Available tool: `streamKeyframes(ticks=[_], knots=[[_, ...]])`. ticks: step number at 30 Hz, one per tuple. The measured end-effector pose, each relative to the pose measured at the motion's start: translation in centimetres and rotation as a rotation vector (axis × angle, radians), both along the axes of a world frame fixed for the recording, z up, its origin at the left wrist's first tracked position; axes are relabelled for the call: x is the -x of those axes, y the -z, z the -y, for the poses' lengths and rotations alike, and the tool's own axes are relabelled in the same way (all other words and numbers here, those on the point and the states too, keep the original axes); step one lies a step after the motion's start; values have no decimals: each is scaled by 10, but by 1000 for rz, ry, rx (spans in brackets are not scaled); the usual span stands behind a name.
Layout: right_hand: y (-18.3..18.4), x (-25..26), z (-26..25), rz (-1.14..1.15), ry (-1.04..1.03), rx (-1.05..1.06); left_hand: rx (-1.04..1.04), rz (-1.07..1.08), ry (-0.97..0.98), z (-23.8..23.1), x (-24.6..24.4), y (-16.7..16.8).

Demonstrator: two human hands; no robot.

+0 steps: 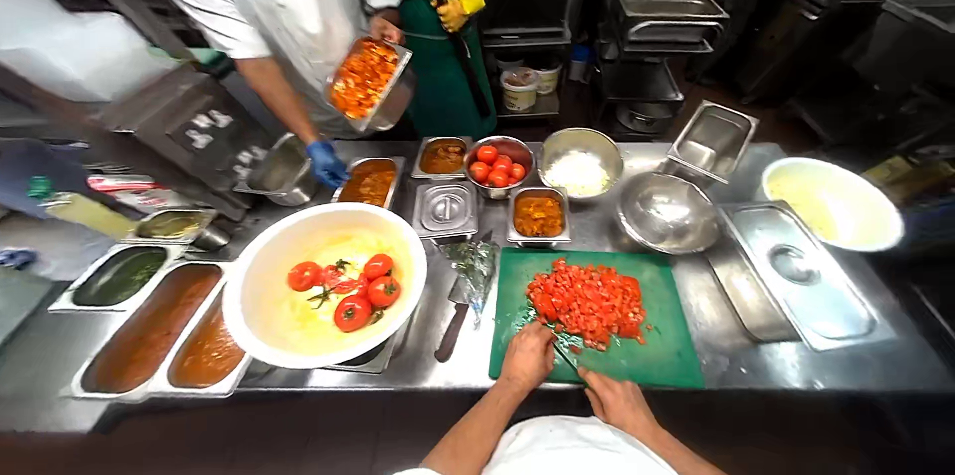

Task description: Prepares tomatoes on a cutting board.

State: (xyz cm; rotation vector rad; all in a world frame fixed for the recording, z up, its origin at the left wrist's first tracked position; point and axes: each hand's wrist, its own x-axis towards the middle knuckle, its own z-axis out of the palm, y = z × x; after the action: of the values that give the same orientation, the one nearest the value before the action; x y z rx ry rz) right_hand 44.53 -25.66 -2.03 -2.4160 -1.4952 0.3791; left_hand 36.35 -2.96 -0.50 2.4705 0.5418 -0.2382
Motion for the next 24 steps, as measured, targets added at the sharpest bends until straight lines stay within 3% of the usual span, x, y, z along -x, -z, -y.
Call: streamKeyframes(ticks=[5,8,12,17,21,24], knots=[[-5,3,-2,23,-4,53,-8,78,-285,-13,-10,-2],[-13,0,-31,38,-13,65,76,-34,-424,-39,-28,-18],[-25,-16,-45,0,57,143,129,-157,-371,-46,-64,-27],[-33,-29,-15,111,235,24,180,-16,-198,-15,-91,-44],[-50,-40,16,187,433,-77,167,125,-69,-3,-95,-74],[-52,-40,16,194,442,-232,56,242,-148,-35,-57,-113]])
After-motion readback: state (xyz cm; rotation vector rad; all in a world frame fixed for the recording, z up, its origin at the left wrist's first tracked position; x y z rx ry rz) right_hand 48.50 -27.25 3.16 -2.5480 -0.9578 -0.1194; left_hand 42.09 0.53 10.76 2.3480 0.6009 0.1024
